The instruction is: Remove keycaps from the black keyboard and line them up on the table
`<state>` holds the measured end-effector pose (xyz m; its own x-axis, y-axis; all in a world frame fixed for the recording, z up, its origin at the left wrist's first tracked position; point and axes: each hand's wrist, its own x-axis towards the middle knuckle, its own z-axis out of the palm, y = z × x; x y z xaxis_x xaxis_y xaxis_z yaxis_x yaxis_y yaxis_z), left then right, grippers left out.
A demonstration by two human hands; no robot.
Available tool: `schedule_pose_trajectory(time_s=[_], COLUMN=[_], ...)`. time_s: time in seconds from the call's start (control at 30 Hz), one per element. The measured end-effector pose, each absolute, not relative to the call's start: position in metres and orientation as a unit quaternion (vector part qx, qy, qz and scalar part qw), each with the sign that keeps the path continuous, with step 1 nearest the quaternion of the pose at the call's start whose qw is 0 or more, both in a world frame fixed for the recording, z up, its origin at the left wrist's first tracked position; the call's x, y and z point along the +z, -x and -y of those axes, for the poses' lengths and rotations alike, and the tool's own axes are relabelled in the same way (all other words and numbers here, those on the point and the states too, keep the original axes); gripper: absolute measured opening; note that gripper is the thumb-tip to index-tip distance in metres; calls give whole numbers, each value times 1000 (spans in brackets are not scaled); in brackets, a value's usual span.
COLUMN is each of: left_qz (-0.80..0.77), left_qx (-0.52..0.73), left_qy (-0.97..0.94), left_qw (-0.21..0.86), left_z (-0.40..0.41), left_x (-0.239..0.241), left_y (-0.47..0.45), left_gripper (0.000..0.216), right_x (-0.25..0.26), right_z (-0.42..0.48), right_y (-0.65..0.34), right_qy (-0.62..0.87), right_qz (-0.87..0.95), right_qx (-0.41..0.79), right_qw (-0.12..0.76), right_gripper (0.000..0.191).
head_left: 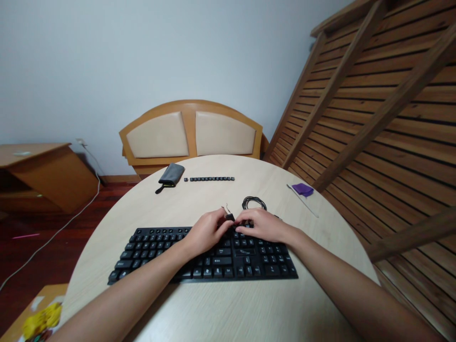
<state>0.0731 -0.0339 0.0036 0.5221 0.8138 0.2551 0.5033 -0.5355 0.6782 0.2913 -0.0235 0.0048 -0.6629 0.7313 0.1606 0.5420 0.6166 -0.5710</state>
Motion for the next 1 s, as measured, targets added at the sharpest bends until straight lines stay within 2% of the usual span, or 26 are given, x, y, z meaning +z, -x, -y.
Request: schedule_pose_trajectory(time_s=[0.3,0.5,0.7,0.87,1.0], left_qz=[-401,-371,-379,-378,-374], left_qx=[341,386,396,400,398], left_qy=[-745,-639,-636,-654,-657], left_qw=[411,552,542,519,520], left_z=[28,17,21,24,23], left_x=[-8,-19,-15,-10,-11], left_y=[-77,-77,-78,-79,-79], left_gripper=[23,31,30,26,25], right_x=[2,-1,-5,-8,-11], right_z=[26,27,25,25,24], right_y=[-285,-279,-281,-282,-281], right_qy=[389,404,398,357,331], right_qz=[867,841,814,767,749], right_qx=[231,263,328,436,470], right_qw=[209,245,268,306,329], right_gripper=[16,16,19,40,45])
